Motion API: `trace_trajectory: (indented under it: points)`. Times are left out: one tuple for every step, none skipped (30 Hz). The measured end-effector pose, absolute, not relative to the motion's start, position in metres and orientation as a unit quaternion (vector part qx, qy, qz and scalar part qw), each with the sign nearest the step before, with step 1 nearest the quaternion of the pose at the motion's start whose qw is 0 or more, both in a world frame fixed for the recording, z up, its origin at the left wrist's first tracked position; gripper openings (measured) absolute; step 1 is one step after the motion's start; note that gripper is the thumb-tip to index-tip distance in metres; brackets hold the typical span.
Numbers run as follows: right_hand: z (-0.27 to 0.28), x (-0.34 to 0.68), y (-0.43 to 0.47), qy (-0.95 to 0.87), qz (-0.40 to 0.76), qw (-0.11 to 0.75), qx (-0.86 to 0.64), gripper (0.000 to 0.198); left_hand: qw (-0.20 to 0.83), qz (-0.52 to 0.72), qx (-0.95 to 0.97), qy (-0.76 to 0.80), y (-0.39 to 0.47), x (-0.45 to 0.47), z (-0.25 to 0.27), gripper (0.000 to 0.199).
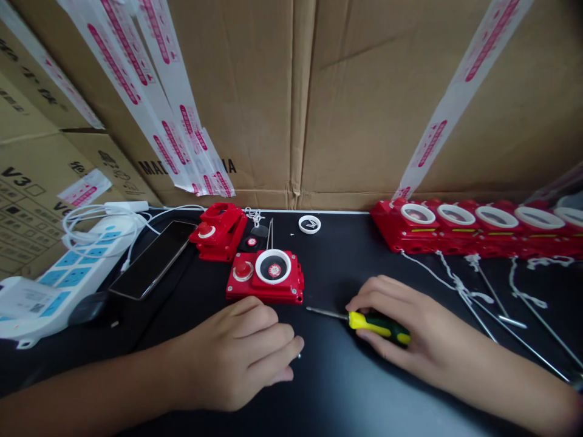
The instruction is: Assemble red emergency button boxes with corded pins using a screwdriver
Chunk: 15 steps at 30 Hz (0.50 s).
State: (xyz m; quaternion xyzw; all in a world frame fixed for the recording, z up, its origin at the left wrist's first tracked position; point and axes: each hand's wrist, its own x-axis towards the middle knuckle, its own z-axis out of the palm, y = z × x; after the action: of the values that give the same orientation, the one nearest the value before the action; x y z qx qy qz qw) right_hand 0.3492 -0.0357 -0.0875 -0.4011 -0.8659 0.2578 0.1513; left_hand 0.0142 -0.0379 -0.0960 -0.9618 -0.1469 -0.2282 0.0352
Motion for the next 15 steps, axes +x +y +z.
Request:
trace_trajectory:
  points:
    - [-0.087,0.35,-0.036,-0.871,0.238,0.156,-0.401,0.019,0.025,-0.229,-0.96,-0.157,-0.039,0.017,-0.097,0.021]
    - [-0.085,0.349,-0.036,-0.874,0.219,0.166,-0.402,0.021,0.018,-0.229,-0.959,-0.167,-0.041,0.02,-0.098,0.019]
    - [-0.083,0.348,-0.037,-0.876,0.202,0.18,-0.4,0.023,0.011,-0.232,-0.957,-0.175,-0.042,0.023,-0.1,0.016]
    - [-0.08,0.346,-0.039,-0.878,0.186,0.196,-0.395,0.025,0.003,-0.234,-0.955,-0.182,-0.044,0.025,-0.101,0.014]
    - [-0.077,0.342,-0.041,-0.882,0.172,0.211,-0.385,0.024,-0.005,-0.236,-0.953,-0.187,-0.044,0.027,-0.103,0.013]
    - [-0.075,0.337,-0.044,-0.886,0.163,0.221,-0.373,0.021,-0.011,-0.239,-0.952,-0.192,-0.045,0.028,-0.104,0.013]
    - [-0.073,0.331,-0.047,-0.892,0.158,0.226,-0.358,0.017,-0.017,-0.243,-0.949,-0.199,-0.044,0.029,-0.106,0.013]
    - [-0.072,0.324,-0.051,-0.898,0.159,0.224,-0.345,0.014,-0.022,-0.247,-0.947,-0.203,-0.044,0.029,-0.107,0.013]
    - [-0.074,0.317,-0.054,-0.902,0.162,0.218,-0.335,0.013,-0.029,-0.253,-0.945,-0.205,-0.043,0.028,-0.108,0.014]
    - [-0.076,0.31,-0.058,-0.904,0.167,0.211,-0.331,0.013,-0.039,-0.259,-0.943,-0.206,-0.042,0.028,-0.109,0.013]
    - [-0.081,0.303,-0.061,-0.904,0.171,0.204,-0.333,0.014,-0.052,-0.265,-0.94,-0.208,-0.041,0.027,-0.11,0.012]
    - [-0.087,0.297,-0.064,-0.902,0.176,0.199,-0.34,0.018,-0.065,-0.27,-0.938,-0.209,-0.041,0.027,-0.11,0.01]
    - [-0.094,0.292,-0.066,-0.899,0.183,0.192,-0.35,0.023,-0.078,-0.276,-0.935,-0.21,-0.04,0.027,-0.111,0.008]
    - [-0.101,0.288,-0.068,-0.895,0.189,0.195,-0.353,0.024,-0.089,-0.281,-0.932,-0.211,-0.04,0.027,-0.111,0.006]
    - [-0.107,0.285,-0.069,-0.891,0.199,0.2,-0.355,0.022,-0.096,-0.288,-0.929,-0.211,-0.04,0.027,-0.111,0.005]
